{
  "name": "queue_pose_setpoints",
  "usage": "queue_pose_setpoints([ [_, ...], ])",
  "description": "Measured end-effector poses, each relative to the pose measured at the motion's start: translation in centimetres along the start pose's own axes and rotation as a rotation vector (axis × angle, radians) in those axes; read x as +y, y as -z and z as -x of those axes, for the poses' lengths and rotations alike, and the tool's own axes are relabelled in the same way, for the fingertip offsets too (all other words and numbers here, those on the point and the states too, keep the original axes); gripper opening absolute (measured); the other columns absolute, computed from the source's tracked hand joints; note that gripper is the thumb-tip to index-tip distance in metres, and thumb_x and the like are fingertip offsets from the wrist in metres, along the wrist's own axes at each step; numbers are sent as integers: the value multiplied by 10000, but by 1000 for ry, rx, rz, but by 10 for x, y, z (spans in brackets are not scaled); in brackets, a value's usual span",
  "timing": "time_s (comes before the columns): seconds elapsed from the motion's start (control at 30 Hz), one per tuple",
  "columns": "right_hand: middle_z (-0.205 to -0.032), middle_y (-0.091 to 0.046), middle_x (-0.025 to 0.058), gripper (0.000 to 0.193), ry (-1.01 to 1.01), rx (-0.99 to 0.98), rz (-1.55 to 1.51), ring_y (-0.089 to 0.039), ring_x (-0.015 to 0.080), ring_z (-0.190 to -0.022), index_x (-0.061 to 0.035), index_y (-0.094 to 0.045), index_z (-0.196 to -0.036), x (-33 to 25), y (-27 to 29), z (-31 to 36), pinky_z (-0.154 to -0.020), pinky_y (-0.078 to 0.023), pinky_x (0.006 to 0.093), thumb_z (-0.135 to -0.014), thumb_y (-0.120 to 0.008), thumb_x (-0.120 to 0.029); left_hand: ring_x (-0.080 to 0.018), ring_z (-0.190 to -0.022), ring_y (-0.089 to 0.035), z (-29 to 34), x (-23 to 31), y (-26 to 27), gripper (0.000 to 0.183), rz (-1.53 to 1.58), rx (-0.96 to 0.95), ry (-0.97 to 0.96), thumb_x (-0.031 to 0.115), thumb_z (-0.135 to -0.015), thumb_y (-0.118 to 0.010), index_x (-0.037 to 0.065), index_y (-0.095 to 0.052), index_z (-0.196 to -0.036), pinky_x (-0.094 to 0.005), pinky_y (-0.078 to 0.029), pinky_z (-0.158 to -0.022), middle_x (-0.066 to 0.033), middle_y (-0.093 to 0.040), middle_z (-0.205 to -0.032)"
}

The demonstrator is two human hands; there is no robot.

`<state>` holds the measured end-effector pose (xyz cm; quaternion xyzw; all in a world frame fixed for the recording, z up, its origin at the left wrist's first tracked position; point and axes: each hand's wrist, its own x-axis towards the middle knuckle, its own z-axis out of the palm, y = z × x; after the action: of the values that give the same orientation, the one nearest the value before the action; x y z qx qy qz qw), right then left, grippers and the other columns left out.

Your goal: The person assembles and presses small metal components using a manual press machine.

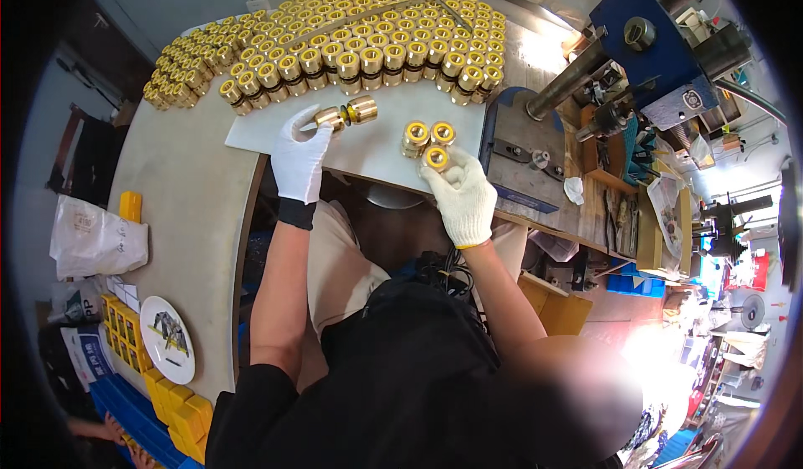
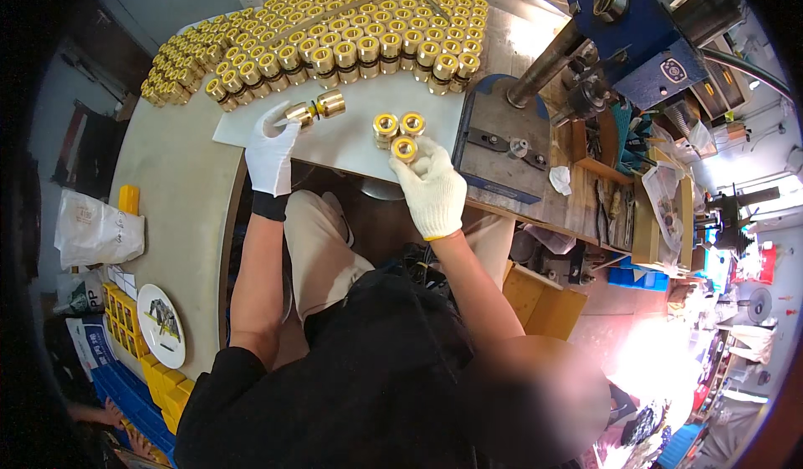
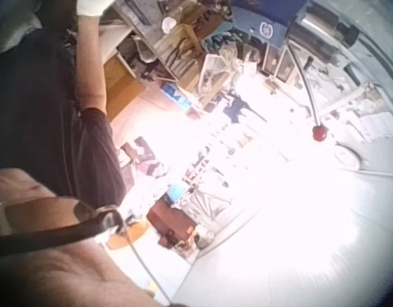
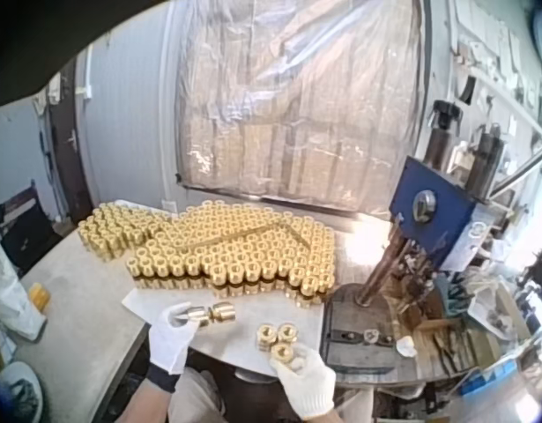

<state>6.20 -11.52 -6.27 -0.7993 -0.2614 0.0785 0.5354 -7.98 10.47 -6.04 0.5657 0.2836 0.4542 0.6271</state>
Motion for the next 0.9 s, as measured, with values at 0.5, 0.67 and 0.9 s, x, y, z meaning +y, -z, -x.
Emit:
queue_pose_setpoints([
  [0.5,-972,-753,57,479,-351,-111,-479,-595,43,-697,33,-590,-1433,14,89,61,-599,-494,214,-1003,-723,-130,-169,-910,-747,50,5,-178,370,-294,-459,-13,208,-901,-810,62,-742,-1233,-299,-577,-823,-102,-766,-1127],
  [0.67,-1007,-760,89,476,-415,3,-507,-595,45,-676,36,-586,-1434,29,130,80,-586,-485,204,-1006,-720,-124,-223,-1034,-733,51,5,-241,351,-532,-537,-187,196,-895,-796,33,-751,-1203,-332,-575,-910,-114,-758,-1162],
  [0.9,-958,-758,77,444,-397,106,-495,-560,31,-617,54,-596,-1411,44,155,74,-557,-446,183,-1014,-701,-114,-357,-1111,-688,42,23,-300,441,-616,-691,-513,302,-829,-828,61,-747,-1190,-416,-538,-996,-175,-729,-1148],
])
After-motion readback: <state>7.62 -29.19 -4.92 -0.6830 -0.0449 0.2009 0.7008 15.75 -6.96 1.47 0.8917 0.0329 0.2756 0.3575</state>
